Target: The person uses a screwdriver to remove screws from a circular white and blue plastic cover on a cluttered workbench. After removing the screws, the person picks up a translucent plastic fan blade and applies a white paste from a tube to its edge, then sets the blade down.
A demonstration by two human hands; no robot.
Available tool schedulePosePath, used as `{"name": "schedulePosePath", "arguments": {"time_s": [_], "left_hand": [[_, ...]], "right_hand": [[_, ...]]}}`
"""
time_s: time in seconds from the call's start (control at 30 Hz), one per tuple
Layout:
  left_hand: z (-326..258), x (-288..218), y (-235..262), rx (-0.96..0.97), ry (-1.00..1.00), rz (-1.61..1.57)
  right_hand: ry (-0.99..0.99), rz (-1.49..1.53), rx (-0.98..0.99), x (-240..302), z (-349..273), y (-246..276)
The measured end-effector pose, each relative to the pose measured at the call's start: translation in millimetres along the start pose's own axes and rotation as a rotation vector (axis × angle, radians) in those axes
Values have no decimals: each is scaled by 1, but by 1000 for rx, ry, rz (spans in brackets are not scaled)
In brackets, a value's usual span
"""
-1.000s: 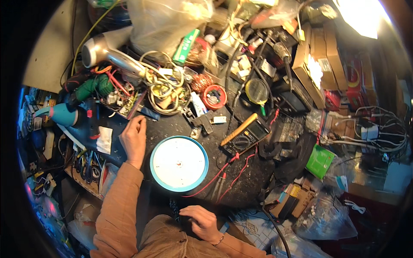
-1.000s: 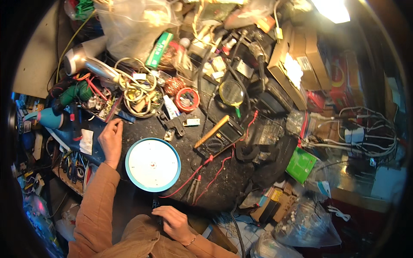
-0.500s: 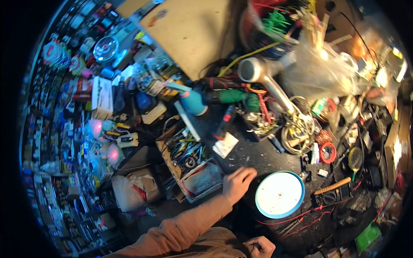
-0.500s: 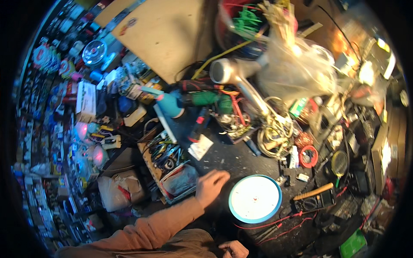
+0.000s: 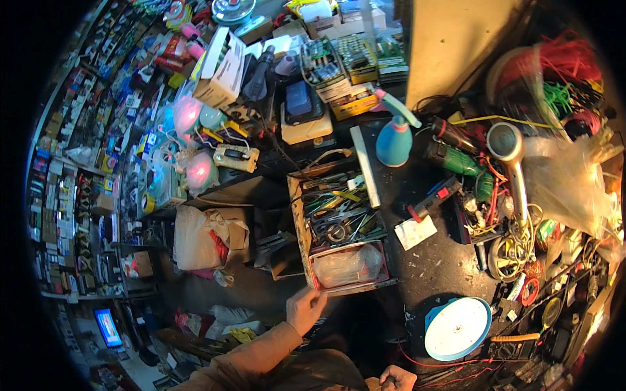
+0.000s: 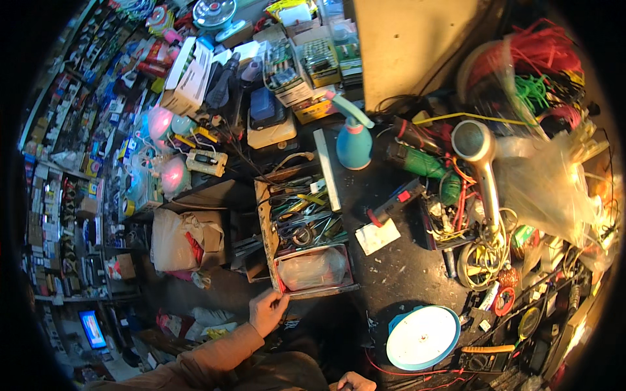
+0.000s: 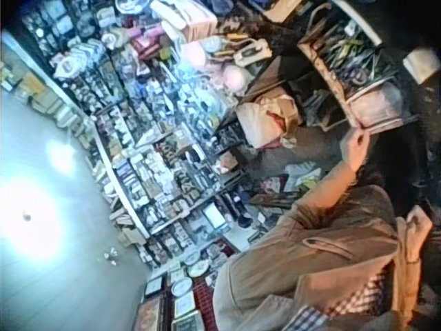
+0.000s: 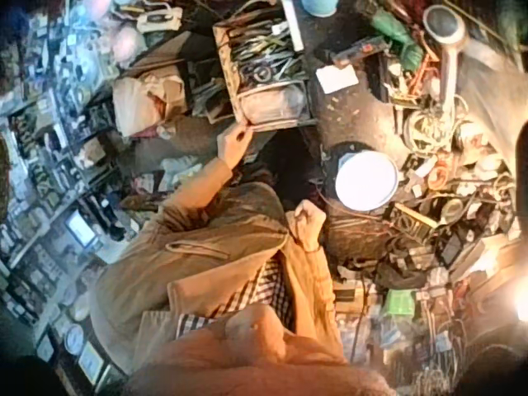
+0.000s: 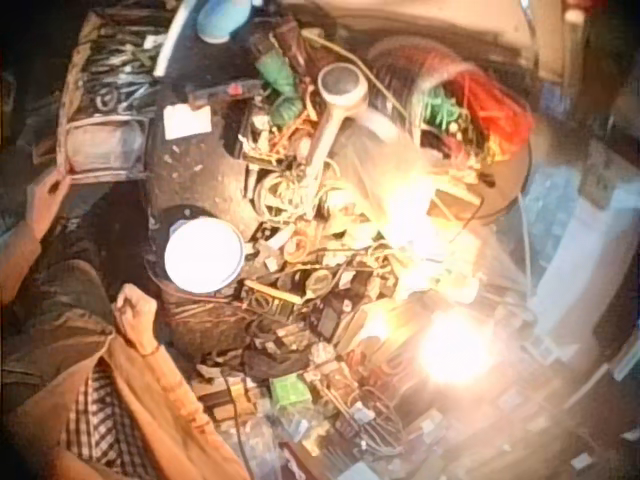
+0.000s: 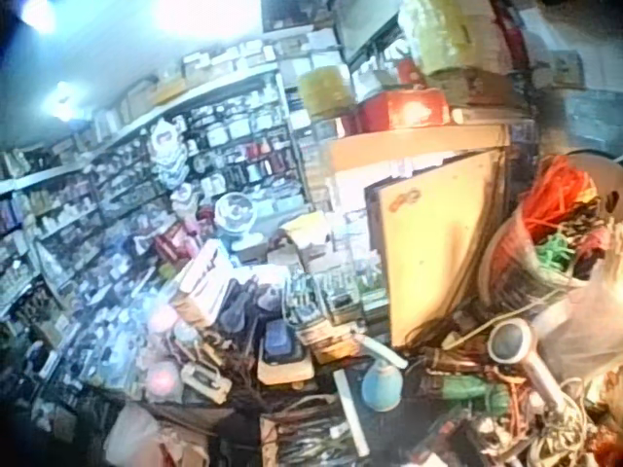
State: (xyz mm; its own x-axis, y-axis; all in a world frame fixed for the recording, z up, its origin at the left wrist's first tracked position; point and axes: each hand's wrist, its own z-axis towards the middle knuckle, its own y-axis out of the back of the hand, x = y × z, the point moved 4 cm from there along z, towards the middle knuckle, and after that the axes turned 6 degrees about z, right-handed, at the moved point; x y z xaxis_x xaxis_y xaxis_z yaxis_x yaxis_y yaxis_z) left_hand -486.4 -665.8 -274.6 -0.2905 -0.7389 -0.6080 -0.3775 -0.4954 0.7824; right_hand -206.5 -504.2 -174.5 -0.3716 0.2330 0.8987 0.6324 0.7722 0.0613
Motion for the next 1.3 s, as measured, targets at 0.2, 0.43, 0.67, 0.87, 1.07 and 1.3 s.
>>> {"name": "schedulePosePath", "arguments": {"time_s": [0.2, 0.43, 0.67, 0.87, 1.07, 1.3], "left_hand": [[105, -9, 6, -197, -192, 109], [169, -3, -35, -30, -270, 195], [176, -15, -43, -127, -306, 176], [207, -35, -75, -122, -371, 209], [210, -26, -88, -137, -315, 177], [229, -35, -93, -248, -272, 167]], "right_hand": [[-112, -16, -1, -6, 8, -9], [-187, -10, 11, -17, 13, -18], [-213, -33, 18, -18, 16, -21], [-209, 7, 13, -19, 20, -24], [-201, -28, 9, -26, 17, -21], [-224, -59, 18, -32, 15, -23]]}}
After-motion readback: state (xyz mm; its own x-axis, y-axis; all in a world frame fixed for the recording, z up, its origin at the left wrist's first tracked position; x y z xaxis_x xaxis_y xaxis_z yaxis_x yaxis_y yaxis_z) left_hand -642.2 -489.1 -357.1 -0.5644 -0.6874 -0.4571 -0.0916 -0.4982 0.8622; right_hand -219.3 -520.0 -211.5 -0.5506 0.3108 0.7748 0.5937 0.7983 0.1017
